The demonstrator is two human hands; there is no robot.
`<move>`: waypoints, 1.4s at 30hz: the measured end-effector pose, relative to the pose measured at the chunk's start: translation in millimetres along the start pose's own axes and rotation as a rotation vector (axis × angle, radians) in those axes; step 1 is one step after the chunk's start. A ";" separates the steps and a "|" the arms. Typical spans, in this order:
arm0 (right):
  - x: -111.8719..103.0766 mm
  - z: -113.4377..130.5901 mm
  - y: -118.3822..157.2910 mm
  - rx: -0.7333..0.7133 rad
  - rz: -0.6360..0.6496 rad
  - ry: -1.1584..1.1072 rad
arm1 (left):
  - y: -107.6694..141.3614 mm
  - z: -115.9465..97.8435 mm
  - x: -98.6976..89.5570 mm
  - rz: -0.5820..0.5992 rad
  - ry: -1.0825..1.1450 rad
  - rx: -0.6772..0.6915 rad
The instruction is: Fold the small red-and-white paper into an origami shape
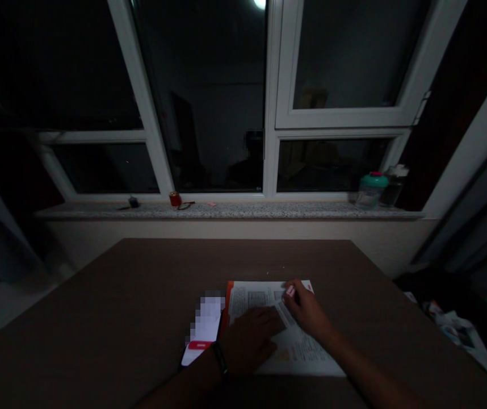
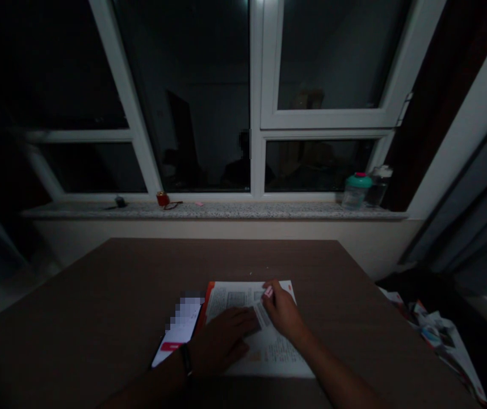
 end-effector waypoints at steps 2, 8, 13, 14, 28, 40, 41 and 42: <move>0.1 -0.6 -0.1 -0.003 0.001 -0.005 | -0.2 1.8 0.3 -0.003 0.010 -0.034; 4.1 10.9 3.2 -0.105 0.084 -0.014 | -0.6 3.7 1.5 -0.024 -0.012 -0.041; 7.2 6.3 -0.4 -0.032 0.089 0.046 | -1.1 5.7 4.6 -0.032 -0.018 -0.052; 7.1 5.4 -2.1 -0.023 0.079 0.064 | -1.3 5.5 4.5 -0.031 -0.016 -0.050; 16.1 17.4 11.2 -0.036 0.294 0.018 | -1.2 4.9 3.1 -0.040 0.048 -0.060; 8.5 4.4 -7.4 -0.007 0.170 0.098 | -1.6 1.5 -0.6 -0.015 0.005 -0.054; 9.3 6.4 -3.9 -0.014 0.190 0.083 | -1.5 1.2 -1.1 -0.020 0.013 -0.046; 10.4 8.7 -0.1 -0.023 0.212 0.066 | -1.4 0.7 -1.8 -0.022 0.022 -0.035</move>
Point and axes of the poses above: each hand's wrist, its own y-axis away from the middle knuckle, its own x-axis out of the palm, z = x × y, the point moved 4 cm from there along -y, towards the middle knuckle, and after that the axes turned 5 degrees about -y, right-handed, at the moved point
